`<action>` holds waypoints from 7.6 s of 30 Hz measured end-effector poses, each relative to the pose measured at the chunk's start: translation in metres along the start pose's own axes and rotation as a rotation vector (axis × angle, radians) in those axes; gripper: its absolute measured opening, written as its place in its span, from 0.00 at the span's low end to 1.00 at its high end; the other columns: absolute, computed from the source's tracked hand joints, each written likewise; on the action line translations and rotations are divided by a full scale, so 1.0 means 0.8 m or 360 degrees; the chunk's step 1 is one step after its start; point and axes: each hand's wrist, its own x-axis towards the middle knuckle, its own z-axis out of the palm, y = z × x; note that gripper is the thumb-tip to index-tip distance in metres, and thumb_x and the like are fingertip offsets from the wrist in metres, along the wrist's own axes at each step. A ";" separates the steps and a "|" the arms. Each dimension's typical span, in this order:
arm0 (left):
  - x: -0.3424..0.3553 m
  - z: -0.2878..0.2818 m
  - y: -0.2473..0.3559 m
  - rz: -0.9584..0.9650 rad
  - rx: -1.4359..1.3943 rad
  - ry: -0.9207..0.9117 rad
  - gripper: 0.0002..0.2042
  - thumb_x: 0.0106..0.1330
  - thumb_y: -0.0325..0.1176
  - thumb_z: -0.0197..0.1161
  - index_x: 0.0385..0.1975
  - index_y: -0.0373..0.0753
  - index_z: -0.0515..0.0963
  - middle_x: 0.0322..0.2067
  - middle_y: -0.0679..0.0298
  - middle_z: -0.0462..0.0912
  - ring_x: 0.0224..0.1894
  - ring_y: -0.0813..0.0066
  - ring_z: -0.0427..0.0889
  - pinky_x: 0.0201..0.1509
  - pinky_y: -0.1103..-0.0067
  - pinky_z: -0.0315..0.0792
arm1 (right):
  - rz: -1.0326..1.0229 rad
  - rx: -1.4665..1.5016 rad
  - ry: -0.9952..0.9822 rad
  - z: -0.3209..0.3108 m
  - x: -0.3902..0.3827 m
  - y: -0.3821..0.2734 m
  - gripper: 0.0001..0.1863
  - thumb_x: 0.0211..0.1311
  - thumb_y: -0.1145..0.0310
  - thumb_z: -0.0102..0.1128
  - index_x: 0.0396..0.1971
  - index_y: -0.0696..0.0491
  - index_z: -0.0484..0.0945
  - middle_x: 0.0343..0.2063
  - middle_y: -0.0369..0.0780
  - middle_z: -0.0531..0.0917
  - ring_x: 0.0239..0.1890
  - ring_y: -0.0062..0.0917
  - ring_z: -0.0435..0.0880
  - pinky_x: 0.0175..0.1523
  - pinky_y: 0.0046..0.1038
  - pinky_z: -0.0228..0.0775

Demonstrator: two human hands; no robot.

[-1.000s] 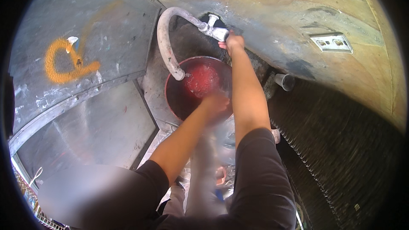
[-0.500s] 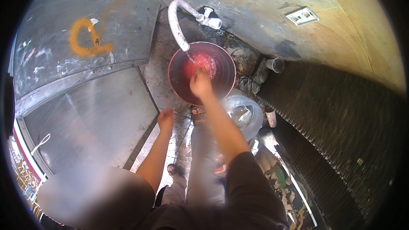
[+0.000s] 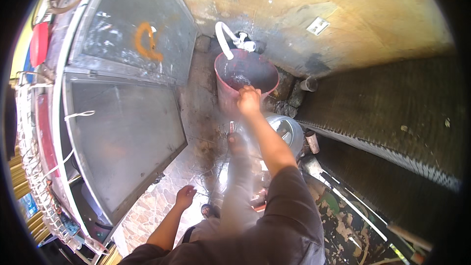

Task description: The person fills a bucket with water, then uses a sponge and a brush to scrub a large wooden board with green grid lines. The person repeatedly wets the sponge and brush, scrubs the board, and rinses the tools.

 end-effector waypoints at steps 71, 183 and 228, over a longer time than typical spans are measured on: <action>-0.662 -0.428 -0.837 0.0228 0.1436 -0.0238 0.18 0.48 0.37 0.63 0.38 0.35 0.71 0.32 0.55 0.78 0.36 0.57 0.76 0.38 0.68 0.70 | 0.0952 0.2886 0.2587 -0.508 -0.786 -0.263 0.25 0.59 0.62 0.44 0.55 0.59 0.60 0.58 0.43 0.60 0.60 0.38 0.56 0.63 0.48 0.41; 0.186 0.128 0.194 -0.0194 -0.1214 0.0164 0.10 0.57 0.26 0.55 0.38 0.32 0.72 0.32 0.60 0.79 0.34 0.77 0.76 0.40 0.84 0.69 | 0.0505 0.0173 -0.0229 0.106 0.255 0.209 0.24 0.35 0.63 0.70 0.39 0.48 0.78 0.42 0.41 0.77 0.48 0.32 0.72 0.53 0.33 0.61; -0.077 -0.019 0.037 -0.0233 -0.0171 0.0107 0.15 0.57 0.46 0.53 0.36 0.43 0.76 0.33 0.59 0.78 0.36 0.66 0.76 0.42 0.76 0.69 | 0.1870 0.1339 -0.0629 -0.104 -0.102 -0.003 0.16 0.55 0.61 0.52 0.43 0.51 0.72 0.31 0.41 0.80 0.28 0.27 0.80 0.27 0.27 0.69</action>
